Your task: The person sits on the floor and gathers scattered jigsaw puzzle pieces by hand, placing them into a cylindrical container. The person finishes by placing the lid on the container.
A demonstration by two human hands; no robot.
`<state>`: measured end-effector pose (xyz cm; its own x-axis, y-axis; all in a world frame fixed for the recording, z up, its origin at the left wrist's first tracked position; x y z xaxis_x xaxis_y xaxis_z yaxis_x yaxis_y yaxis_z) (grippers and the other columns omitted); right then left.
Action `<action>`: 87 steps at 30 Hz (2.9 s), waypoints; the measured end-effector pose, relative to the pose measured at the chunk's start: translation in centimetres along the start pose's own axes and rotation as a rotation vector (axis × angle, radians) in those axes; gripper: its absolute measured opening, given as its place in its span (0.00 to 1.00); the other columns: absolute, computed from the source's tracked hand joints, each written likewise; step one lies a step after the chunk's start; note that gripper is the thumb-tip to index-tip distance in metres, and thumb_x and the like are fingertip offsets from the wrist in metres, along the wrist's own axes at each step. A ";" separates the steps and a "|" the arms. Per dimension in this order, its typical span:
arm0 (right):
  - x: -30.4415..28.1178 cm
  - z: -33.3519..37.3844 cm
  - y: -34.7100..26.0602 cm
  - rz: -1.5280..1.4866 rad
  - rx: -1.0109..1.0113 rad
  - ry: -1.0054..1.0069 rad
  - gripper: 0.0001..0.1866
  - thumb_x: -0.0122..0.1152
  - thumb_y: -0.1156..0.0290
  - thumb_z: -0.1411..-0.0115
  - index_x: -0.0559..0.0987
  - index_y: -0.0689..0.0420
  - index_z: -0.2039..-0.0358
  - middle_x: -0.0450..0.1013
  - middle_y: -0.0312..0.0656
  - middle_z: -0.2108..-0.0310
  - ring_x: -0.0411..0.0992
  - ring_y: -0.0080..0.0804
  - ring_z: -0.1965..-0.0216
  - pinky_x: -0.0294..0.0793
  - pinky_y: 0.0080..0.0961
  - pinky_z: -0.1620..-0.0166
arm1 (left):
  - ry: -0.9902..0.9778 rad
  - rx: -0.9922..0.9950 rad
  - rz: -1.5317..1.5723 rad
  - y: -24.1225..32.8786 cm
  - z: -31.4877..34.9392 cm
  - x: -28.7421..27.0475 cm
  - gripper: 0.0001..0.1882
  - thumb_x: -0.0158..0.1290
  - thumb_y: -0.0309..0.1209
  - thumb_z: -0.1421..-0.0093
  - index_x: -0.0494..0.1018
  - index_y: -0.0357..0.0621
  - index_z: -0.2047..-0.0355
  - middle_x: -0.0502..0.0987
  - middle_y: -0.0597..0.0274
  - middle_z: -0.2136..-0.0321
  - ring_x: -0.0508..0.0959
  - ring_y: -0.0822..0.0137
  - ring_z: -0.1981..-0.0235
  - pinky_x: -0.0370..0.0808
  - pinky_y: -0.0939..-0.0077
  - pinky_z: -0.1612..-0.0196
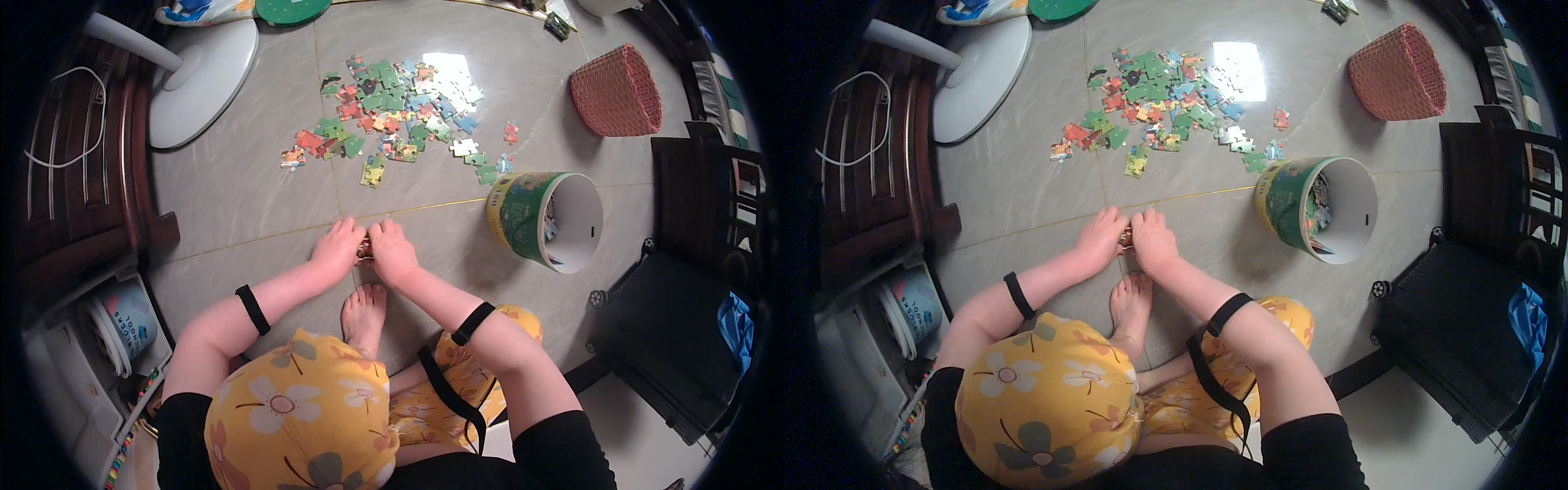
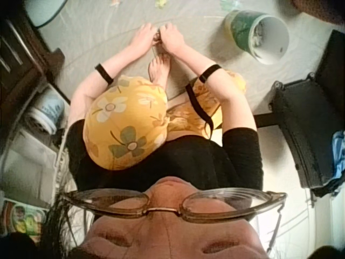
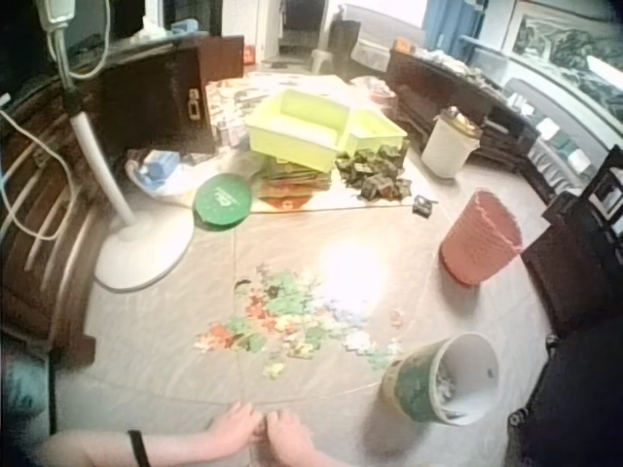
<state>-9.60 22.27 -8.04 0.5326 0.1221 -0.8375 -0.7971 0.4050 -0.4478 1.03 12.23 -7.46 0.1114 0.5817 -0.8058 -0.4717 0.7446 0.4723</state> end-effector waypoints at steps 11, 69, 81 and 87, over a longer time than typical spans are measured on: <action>-7.1 -1.9 1.5 -0.491 0.130 -0.110 0.25 0.68 0.72 0.47 0.64 0.61 0.53 0.77 0.57 0.61 0.76 0.56 0.57 0.76 0.45 0.58 | 0.080 0.010 0.579 3.5 -3.2 -3.5 0.31 0.54 0.15 0.51 0.60 0.40 0.45 0.69 0.43 0.50 0.73 0.42 0.48 0.73 0.55 0.47; -28.8 5.4 20.4 0.020 0.498 0.169 0.29 0.57 0.79 0.47 0.71 0.57 0.42 0.69 0.44 0.43 0.73 0.42 0.52 0.75 0.38 0.50 | -0.276 -0.358 -0.272 6.9 -24.4 -10.2 0.72 0.76 0.38 0.65 0.36 0.79 0.28 0.29 0.57 0.26 0.34 0.38 0.27 0.65 0.24 0.44; -21.7 -1.9 19.4 -0.271 0.494 0.073 0.39 0.74 0.65 0.53 0.66 0.56 0.41 0.65 0.49 0.45 0.67 0.49 0.46 0.74 0.42 0.48 | -0.274 -0.389 -0.292 6.8 -24.4 -9.6 0.72 0.75 0.34 0.64 0.36 0.79 0.28 0.28 0.61 0.26 0.34 0.40 0.27 0.67 0.31 0.42; -18.3 -5.3 20.5 -0.131 0.622 -0.019 0.49 0.78 0.61 0.57 0.60 0.53 0.37 0.61 0.44 0.43 0.62 0.44 0.41 0.74 0.49 0.49 | -0.313 -0.439 -0.362 7.3 -24.5 -9.2 0.72 0.76 0.34 0.65 0.37 0.79 0.28 0.28 0.58 0.26 0.37 0.39 0.27 0.70 0.38 0.45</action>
<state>-37.24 23.50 -3.54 0.6239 0.0494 -0.7799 -0.4135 0.8677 -0.2758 -24.88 4.29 -5.39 0.5494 0.4362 -0.7127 -0.6626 0.7471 -0.0535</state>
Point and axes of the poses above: each hand's wrist, its own z-axis away from the middle knuckle, its own x-axis out of the palm, y = z × x, the point moved 2 cm from there along -z, towards the middle knuckle
